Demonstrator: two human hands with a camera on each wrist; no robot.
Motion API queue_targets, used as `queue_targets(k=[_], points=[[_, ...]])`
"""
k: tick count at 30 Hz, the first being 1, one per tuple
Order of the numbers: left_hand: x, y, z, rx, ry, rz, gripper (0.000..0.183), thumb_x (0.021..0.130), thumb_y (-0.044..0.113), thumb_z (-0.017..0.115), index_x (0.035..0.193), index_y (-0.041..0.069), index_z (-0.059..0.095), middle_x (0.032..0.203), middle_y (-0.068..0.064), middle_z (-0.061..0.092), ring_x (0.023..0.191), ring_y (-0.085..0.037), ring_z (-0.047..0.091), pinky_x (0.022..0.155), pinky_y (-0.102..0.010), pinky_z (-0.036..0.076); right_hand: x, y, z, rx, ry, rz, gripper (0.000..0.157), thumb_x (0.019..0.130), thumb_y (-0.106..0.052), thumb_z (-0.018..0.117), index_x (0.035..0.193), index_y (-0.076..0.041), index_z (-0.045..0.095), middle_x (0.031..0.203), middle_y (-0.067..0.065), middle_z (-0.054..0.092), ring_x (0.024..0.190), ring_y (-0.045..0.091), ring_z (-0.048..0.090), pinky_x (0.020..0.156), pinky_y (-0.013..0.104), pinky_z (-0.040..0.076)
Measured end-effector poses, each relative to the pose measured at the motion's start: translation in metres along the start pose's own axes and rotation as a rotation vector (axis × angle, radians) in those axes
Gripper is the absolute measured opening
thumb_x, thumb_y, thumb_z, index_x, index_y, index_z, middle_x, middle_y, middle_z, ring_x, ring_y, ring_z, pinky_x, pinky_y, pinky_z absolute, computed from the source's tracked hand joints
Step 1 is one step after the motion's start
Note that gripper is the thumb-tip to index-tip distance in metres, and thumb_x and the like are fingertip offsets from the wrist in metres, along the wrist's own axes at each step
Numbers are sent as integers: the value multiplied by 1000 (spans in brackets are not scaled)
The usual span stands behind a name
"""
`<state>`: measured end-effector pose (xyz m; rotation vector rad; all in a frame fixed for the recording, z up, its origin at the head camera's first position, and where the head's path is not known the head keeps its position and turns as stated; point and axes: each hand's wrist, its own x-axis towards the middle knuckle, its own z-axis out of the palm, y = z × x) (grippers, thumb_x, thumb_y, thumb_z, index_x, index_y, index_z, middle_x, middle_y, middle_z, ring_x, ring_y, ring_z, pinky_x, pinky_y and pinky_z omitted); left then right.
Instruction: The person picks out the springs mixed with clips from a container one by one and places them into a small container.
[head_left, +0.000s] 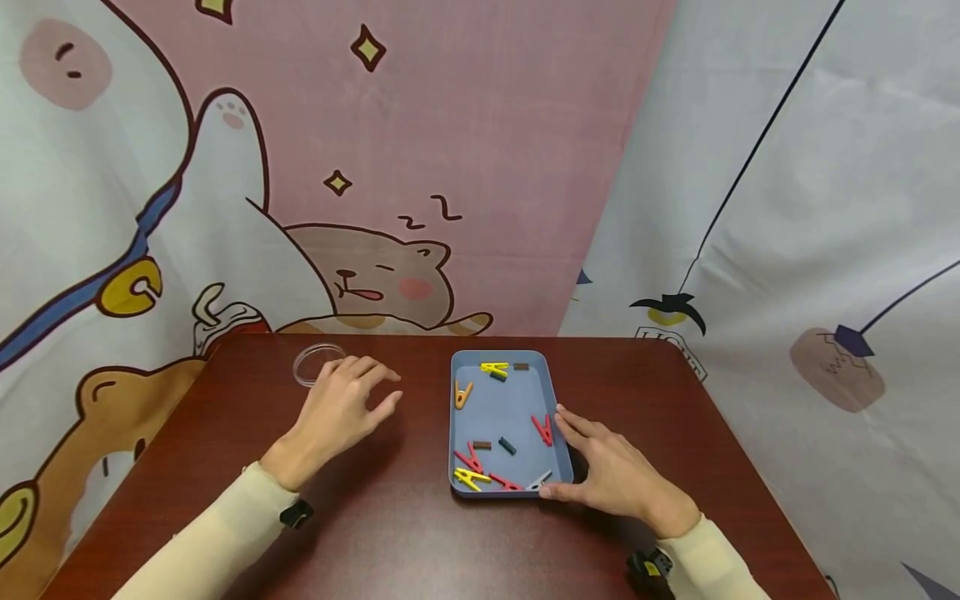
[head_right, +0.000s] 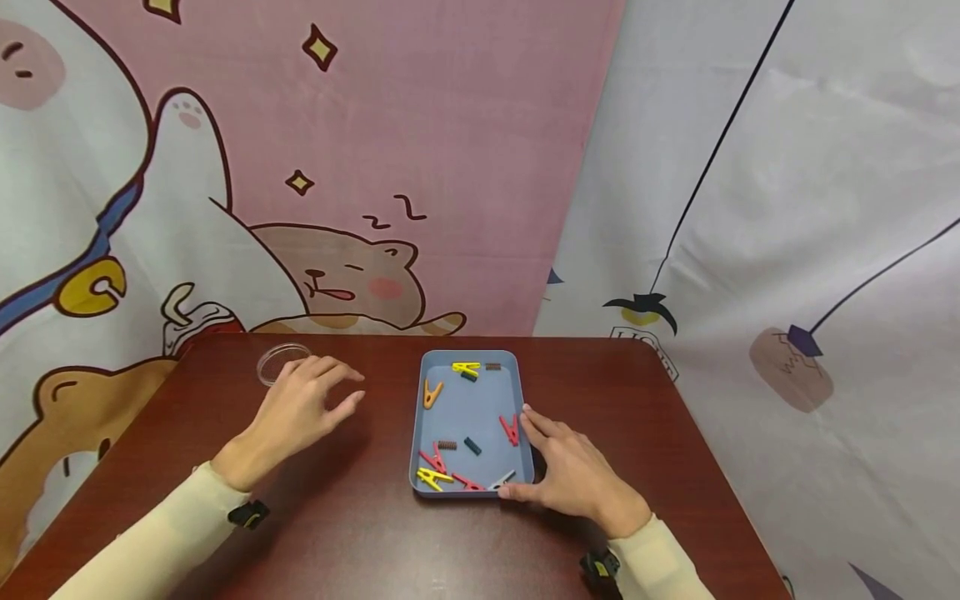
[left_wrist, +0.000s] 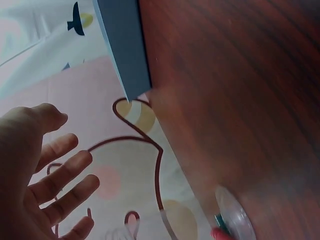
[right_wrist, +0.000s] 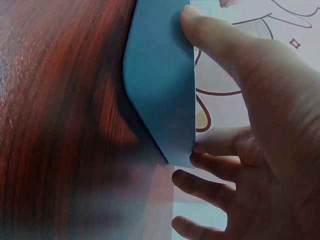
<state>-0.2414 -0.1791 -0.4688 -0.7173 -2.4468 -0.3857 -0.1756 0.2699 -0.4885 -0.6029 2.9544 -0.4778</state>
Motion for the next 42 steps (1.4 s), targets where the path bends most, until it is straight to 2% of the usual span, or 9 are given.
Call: queue_targets(k=[9, 17, 24, 27, 35, 42], points=[[11, 27, 8, -1, -86, 43, 28, 101, 39, 90, 122, 21, 86, 117, -1, 85, 113, -30, 79, 108, -61, 60, -1, -1, 0, 2, -7, 9, 127, 86, -86, 87, 178, -8, 47, 188, 15, 44, 161, 48, 58, 121, 73, 56], [23, 50, 18, 0, -166, 78, 30, 102, 44, 90, 124, 24, 87, 121, 1, 85, 114, -27, 78, 104, -56, 62, -2, 0, 2, 0, 1, 10, 127, 86, -86, 86, 177, -7, 47, 188, 15, 43, 161, 50, 58, 120, 74, 56], [34, 70, 22, -7, -222, 116, 40, 100, 48, 92, 126, 19, 87, 119, -1, 85, 109, -26, 75, 95, -50, 60, -1, 1, 1, 8, -8, 15, 128, 86, -87, 86, 178, -7, 46, 188, 15, 43, 161, 50, 57, 121, 73, 56], [39, 79, 24, 4, -253, 140, 41, 100, 51, 92, 127, 21, 88, 119, 1, 86, 107, -23, 75, 92, -47, 60, -1, 1, 0, 7, -6, 10, 128, 86, -86, 87, 178, -7, 46, 188, 15, 43, 161, 50, 57, 121, 73, 57], [49, 94, 36, 6, -299, 191, 37, 100, 52, 91, 125, 24, 88, 119, 4, 86, 108, -22, 78, 92, -45, 61, -1, 1, 1, 7, 2, -4, 126, 86, -86, 86, 177, -6, 48, 188, 16, 44, 160, 49, 58, 120, 71, 58], [62, 106, 41, -6, -404, 193, 38, 102, 53, 90, 126, 24, 89, 120, 1, 88, 110, -21, 82, 88, -45, 61, 0, 0, -1, 3, -5, -7, 127, 86, -87, 85, 177, -7, 47, 188, 15, 44, 160, 49, 59, 119, 71, 58]])
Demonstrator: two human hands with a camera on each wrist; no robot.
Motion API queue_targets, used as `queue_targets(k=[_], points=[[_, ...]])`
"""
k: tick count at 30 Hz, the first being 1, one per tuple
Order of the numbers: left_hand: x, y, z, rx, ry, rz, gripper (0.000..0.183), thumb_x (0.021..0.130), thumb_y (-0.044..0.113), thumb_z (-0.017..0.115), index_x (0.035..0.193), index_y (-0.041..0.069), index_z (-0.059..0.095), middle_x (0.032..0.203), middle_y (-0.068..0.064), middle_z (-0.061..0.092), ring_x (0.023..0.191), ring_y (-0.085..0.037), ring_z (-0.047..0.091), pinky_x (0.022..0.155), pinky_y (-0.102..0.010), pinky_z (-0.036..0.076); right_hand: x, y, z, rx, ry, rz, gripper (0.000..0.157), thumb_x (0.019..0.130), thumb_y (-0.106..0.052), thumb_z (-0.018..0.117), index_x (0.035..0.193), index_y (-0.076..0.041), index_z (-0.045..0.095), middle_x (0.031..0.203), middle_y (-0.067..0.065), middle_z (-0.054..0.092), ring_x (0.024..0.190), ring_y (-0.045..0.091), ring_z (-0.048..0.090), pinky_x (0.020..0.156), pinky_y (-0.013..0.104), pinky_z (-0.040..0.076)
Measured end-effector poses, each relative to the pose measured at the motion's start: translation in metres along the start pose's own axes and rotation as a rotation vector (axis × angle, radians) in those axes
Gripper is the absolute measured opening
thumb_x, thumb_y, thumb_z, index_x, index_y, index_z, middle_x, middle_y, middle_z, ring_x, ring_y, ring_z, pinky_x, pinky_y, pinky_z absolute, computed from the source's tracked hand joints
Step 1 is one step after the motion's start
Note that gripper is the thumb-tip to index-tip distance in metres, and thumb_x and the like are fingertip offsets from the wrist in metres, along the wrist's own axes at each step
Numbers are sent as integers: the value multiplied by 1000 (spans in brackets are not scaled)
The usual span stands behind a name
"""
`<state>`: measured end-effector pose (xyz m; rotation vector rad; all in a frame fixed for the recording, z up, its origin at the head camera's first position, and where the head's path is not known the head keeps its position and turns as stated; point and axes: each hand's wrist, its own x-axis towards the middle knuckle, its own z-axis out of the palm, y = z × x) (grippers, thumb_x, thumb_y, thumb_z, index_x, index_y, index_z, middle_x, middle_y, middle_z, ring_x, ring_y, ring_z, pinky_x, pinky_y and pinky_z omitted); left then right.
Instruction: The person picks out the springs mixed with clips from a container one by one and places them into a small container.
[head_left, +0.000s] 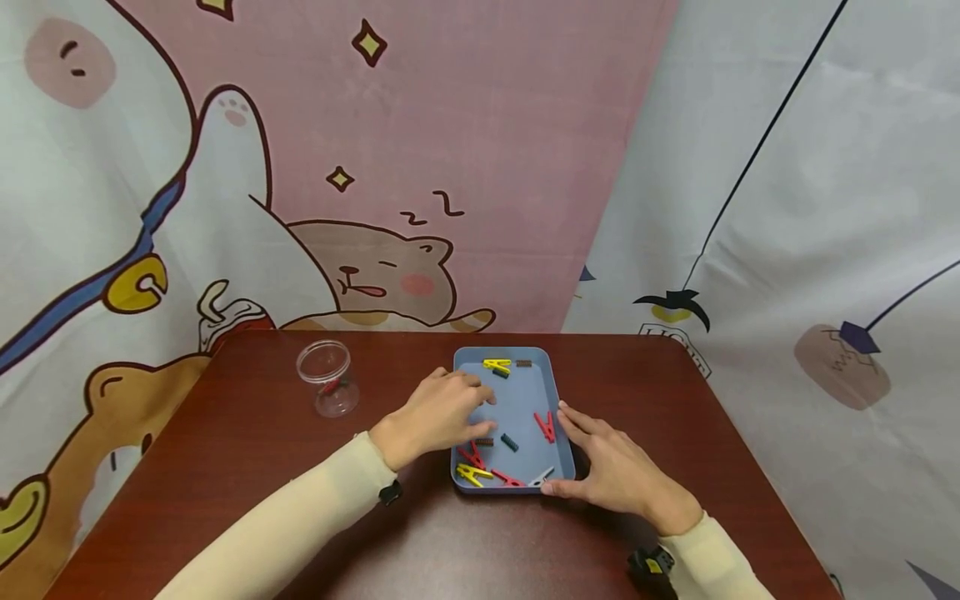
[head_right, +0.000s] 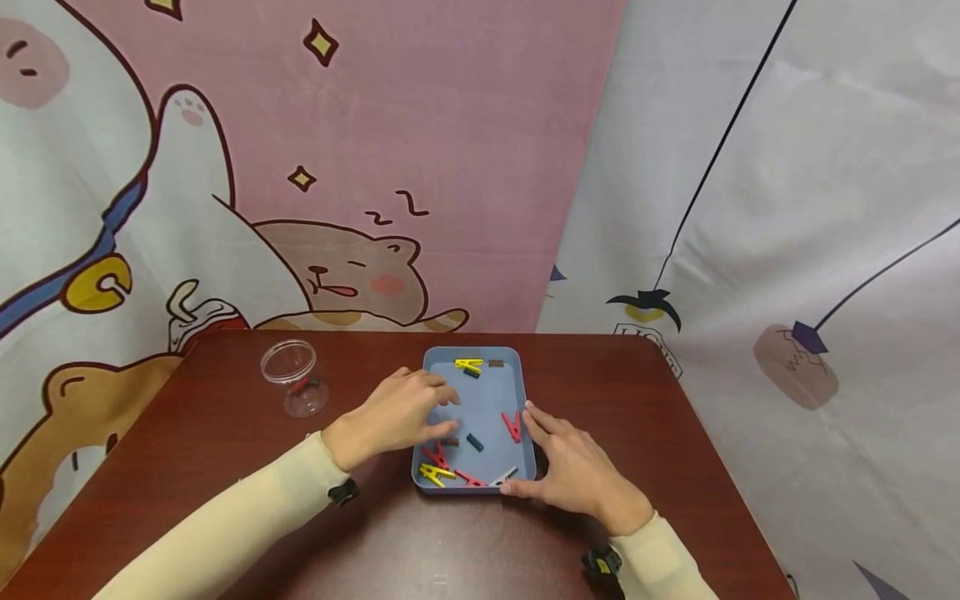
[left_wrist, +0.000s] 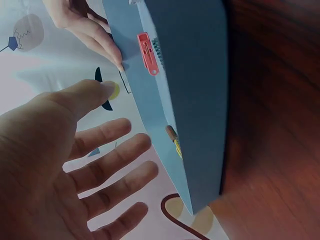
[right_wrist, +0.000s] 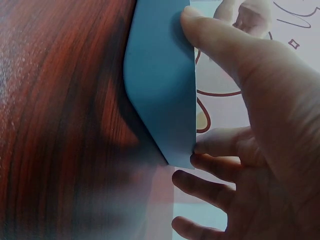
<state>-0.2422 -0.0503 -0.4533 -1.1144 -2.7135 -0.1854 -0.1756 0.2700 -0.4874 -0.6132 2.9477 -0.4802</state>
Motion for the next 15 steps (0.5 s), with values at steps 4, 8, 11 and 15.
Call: queue_targets(k=[4, 8, 11, 15], points=[[8, 4, 0, -6, -48, 9, 39, 102, 53, 89, 127, 23, 89, 120, 0, 88, 110, -22, 82, 89, -48, 62, 0, -1, -1, -3, 4, -1, 127, 87, -87, 85, 177, -6, 47, 187, 16, 44, 160, 49, 59, 119, 71, 58], [14, 10, 1, -2, -111, 16, 40, 102, 53, 89, 128, 23, 89, 122, 0, 88, 112, -22, 82, 99, -53, 65, 0, 0, -1, -6, 12, -6, 127, 87, -87, 85, 177, -6, 47, 187, 16, 44, 159, 49, 59, 118, 70, 59], [20, 14, 2, 0, -165, 16, 41, 102, 54, 89, 129, 23, 89, 124, 1, 88, 112, -22, 82, 105, -55, 64, 0, 0, -1, -5, 17, -13, 127, 87, -87, 85, 176, -5, 48, 187, 16, 44, 159, 49, 60, 118, 70, 59], [28, 21, 4, 24, -224, 22, 41, 102, 57, 88, 129, 25, 88, 123, 4, 88, 111, -19, 82, 104, -51, 63, -1, 0, 0, 0, 17, -15, 128, 87, -87, 85, 176, -4, 48, 187, 17, 45, 159, 49, 59, 119, 70, 59]])
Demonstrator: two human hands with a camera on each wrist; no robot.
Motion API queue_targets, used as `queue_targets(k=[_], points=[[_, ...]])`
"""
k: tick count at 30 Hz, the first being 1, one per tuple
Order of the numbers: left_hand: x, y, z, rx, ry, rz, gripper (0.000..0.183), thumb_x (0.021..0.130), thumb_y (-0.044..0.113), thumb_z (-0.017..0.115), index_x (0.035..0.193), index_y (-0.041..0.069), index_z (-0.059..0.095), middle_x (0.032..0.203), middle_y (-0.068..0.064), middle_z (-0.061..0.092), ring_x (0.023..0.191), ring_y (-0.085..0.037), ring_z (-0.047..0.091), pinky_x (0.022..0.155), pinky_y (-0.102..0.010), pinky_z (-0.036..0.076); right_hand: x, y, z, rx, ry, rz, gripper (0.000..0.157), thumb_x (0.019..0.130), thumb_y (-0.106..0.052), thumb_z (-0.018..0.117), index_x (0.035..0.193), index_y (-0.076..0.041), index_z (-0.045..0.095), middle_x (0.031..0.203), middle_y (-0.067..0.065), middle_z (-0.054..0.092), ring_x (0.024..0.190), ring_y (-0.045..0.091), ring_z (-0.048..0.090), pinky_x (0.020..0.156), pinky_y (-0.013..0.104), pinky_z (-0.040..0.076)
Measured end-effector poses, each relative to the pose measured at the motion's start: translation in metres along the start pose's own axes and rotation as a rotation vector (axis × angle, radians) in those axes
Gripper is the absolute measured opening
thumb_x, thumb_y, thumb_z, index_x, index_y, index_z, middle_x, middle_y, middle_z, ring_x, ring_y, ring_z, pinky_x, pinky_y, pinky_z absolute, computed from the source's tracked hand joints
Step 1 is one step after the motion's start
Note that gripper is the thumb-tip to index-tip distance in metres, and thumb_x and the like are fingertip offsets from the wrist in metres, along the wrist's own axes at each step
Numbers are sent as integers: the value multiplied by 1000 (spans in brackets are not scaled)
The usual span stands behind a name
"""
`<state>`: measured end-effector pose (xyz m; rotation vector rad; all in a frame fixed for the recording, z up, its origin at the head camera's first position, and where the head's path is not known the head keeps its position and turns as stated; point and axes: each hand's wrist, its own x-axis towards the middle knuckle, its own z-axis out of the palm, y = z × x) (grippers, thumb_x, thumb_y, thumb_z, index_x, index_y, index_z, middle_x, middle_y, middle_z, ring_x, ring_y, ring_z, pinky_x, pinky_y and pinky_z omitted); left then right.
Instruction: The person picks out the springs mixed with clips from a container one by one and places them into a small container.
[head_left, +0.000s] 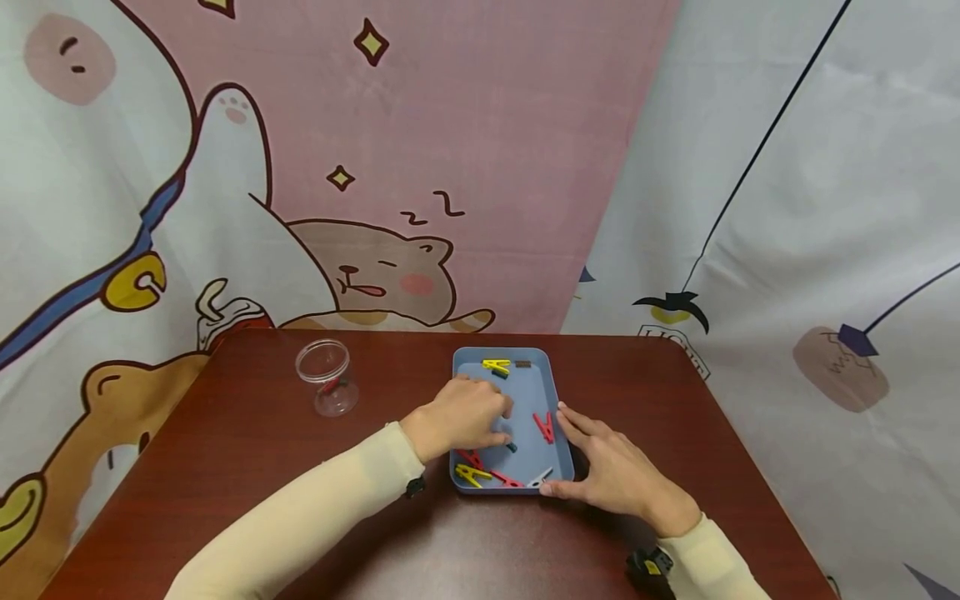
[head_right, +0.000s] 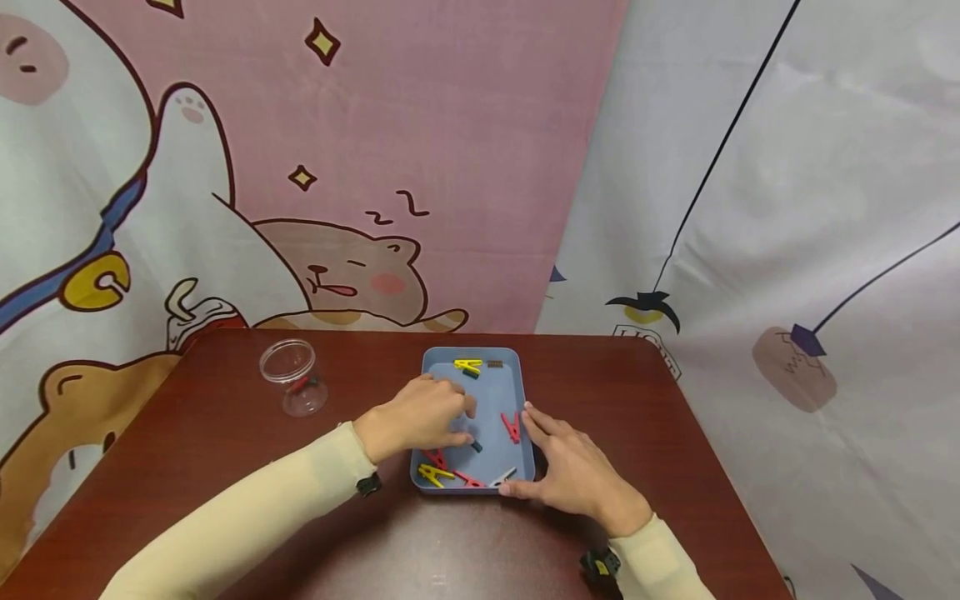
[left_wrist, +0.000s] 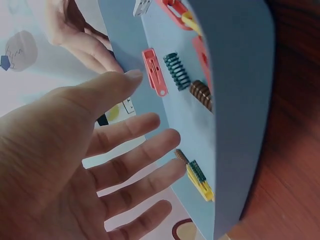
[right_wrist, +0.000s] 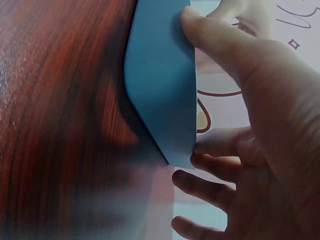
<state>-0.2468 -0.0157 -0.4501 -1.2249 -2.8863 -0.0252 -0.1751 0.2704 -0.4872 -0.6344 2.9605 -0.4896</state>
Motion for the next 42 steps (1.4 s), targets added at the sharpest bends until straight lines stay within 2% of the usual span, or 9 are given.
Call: queue_targets(k=[4, 8, 11, 15, 18, 23, 28, 38, 42], points=[[7, 6, 3, 37, -44, 5, 40, 100, 59, 89, 124, 27, 88, 117, 8, 87, 107, -14, 80, 98, -46, 62, -1, -1, 1, 5, -2, 1, 127, 87, -87, 84, 176, -5, 48, 187, 16, 44, 159, 50, 59, 119, 70, 59], [12, 12, 4, 70, -94, 2, 34, 97, 60, 93, 106, 28, 85, 99, 11, 83, 95, -9, 76, 93, -43, 60, -1, -1, 0, 8, -2, -2, 126, 88, -86, 85, 177, -5, 47, 188, 16, 43, 160, 49, 59, 120, 70, 58], [14, 15, 5, 70, -132, 2, 33, 97, 59, 93, 97, 28, 81, 89, 11, 78, 88, -8, 73, 95, -46, 59, -1, -1, 0, 6, -1, -6, 126, 88, -86, 84, 177, -5, 47, 188, 16, 43, 160, 49, 58, 120, 70, 57], [18, 18, 4, 57, -157, 9, 31, 98, 56, 93, 96, 27, 81, 85, 13, 76, 84, -7, 71, 102, -50, 61, -2, -1, 0, 6, -2, 1, 126, 88, -87, 84, 177, -5, 47, 188, 15, 43, 161, 49, 58, 121, 71, 57], [20, 20, 3, 58, -154, 21, 31, 97, 56, 94, 97, 28, 82, 84, 13, 76, 82, -7, 70, 95, -47, 63, -1, -1, 1, 12, -4, 9, 126, 88, -87, 84, 177, -6, 47, 188, 15, 43, 161, 49, 58, 121, 71, 56], [24, 22, 9, 45, -136, 48, 29, 97, 55, 95, 98, 28, 85, 84, 15, 77, 79, -5, 70, 82, -37, 62, -1, 1, 2, 21, -9, 12, 126, 88, -86, 84, 177, -5, 46, 189, 15, 42, 161, 49, 58, 122, 70, 56], [28, 24, 11, 24, -130, 59, 26, 96, 53, 96, 96, 29, 85, 86, 15, 78, 78, -3, 69, 79, -33, 61, 0, 1, 2, 18, -8, 5, 126, 88, -86, 85, 177, -5, 47, 188, 16, 43, 160, 49, 58, 121, 71, 57], [29, 26, 12, 27, -126, 77, 28, 96, 50, 97, 113, 30, 89, 106, 15, 85, 97, -5, 78, 96, -37, 64, 0, 3, 2, 10, 9, -9, 125, 89, -85, 85, 176, -3, 48, 187, 17, 44, 159, 50, 59, 120, 70, 57], [29, 25, 14, 25, -123, 87, 28, 97, 49, 97, 115, 30, 88, 112, 15, 86, 101, -5, 79, 100, -38, 65, 0, 4, 3, 10, 2, 2, 126, 89, -86, 84, 176, -4, 47, 188, 16, 43, 161, 49, 58, 121, 70, 57]])
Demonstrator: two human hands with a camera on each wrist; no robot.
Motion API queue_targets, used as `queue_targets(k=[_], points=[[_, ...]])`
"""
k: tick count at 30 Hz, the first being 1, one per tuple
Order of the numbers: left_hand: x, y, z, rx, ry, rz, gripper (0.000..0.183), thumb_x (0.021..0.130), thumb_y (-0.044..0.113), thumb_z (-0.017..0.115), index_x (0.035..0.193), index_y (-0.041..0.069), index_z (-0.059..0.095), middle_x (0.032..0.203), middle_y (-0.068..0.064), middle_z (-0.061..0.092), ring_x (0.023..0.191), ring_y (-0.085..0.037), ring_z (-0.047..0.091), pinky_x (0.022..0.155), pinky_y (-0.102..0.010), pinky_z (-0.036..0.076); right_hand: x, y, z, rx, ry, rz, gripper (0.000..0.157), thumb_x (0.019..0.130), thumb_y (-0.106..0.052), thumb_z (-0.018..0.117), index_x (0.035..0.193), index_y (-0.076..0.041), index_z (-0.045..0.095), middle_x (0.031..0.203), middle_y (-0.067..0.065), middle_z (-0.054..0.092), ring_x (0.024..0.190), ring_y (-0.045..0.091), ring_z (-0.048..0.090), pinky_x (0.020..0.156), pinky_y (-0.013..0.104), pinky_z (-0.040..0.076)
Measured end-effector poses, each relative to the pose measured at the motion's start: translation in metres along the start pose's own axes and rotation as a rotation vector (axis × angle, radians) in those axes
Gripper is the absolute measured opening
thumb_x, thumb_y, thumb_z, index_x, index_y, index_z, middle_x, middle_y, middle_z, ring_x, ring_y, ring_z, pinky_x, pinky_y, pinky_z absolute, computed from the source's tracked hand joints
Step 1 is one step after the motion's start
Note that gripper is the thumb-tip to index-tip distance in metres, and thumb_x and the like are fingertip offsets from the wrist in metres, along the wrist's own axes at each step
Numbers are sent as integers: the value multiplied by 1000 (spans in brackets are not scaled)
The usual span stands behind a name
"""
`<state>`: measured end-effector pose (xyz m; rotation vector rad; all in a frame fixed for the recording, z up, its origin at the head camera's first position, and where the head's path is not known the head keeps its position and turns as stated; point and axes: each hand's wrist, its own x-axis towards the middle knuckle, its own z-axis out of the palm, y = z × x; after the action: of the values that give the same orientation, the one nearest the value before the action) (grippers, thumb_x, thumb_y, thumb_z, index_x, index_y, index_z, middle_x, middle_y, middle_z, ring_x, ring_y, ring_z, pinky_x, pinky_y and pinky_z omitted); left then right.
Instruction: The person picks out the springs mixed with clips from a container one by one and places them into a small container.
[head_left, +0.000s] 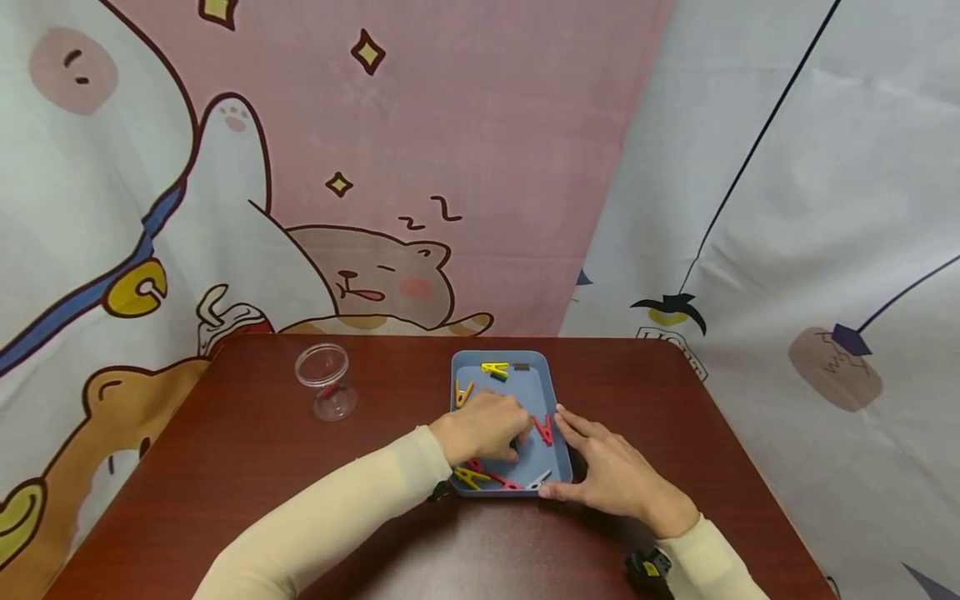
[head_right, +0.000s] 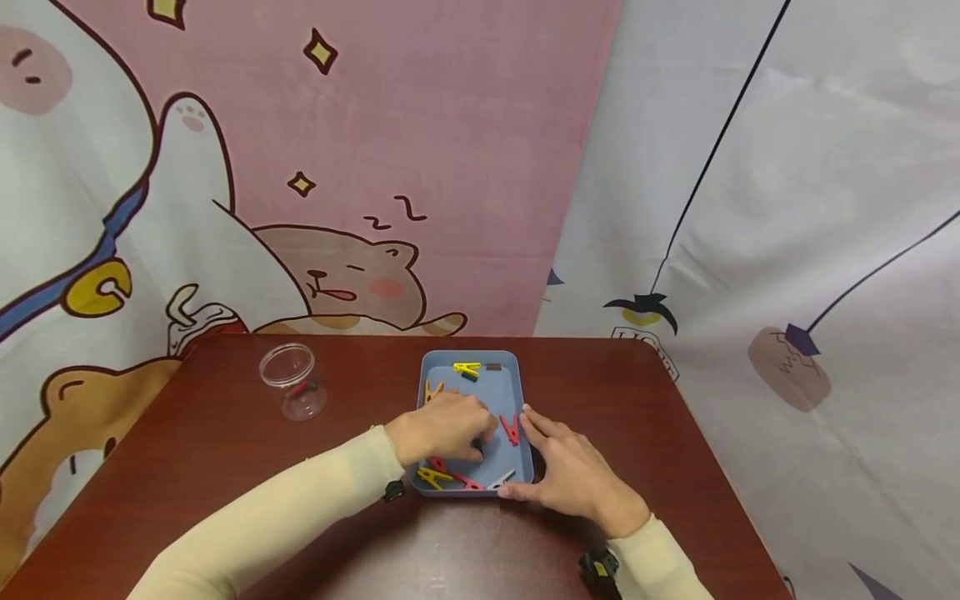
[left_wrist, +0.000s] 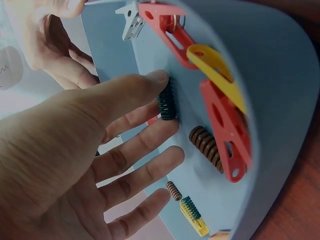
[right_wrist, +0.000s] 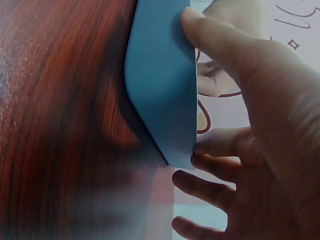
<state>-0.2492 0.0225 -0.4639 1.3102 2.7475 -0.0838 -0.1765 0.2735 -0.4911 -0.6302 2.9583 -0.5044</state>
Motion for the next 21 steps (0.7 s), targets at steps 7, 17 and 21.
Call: queue_targets(k=[7, 17, 21], points=[[-5, -2, 0, -17, 23, 16, 28, 98, 46, 97, 118, 29, 87, 115, 15, 87, 103, -6, 80, 101, -38, 65, 0, -2, -1, -6, -1, -11, 126, 88, -86, 84, 176, -3, 47, 187, 17, 44, 160, 50, 59, 120, 70, 58], [-12, -5, -2, -38, 91, 49, 23, 99, 41, 96, 117, 29, 88, 115, 13, 86, 104, -6, 79, 103, -43, 65, -1, -4, -2, -1, -1, -16, 126, 88, -86, 85, 176, -3, 48, 187, 17, 44, 160, 49, 58, 120, 70, 57], [-15, -7, -2, -24, 117, 45, 24, 99, 42, 96, 118, 30, 87, 116, 13, 85, 106, -7, 79, 103, -43, 64, -1, -4, -2, 0, -4, -8, 126, 88, -86, 85, 176, -4, 48, 187, 17, 44, 160, 49, 58, 121, 70, 57]])
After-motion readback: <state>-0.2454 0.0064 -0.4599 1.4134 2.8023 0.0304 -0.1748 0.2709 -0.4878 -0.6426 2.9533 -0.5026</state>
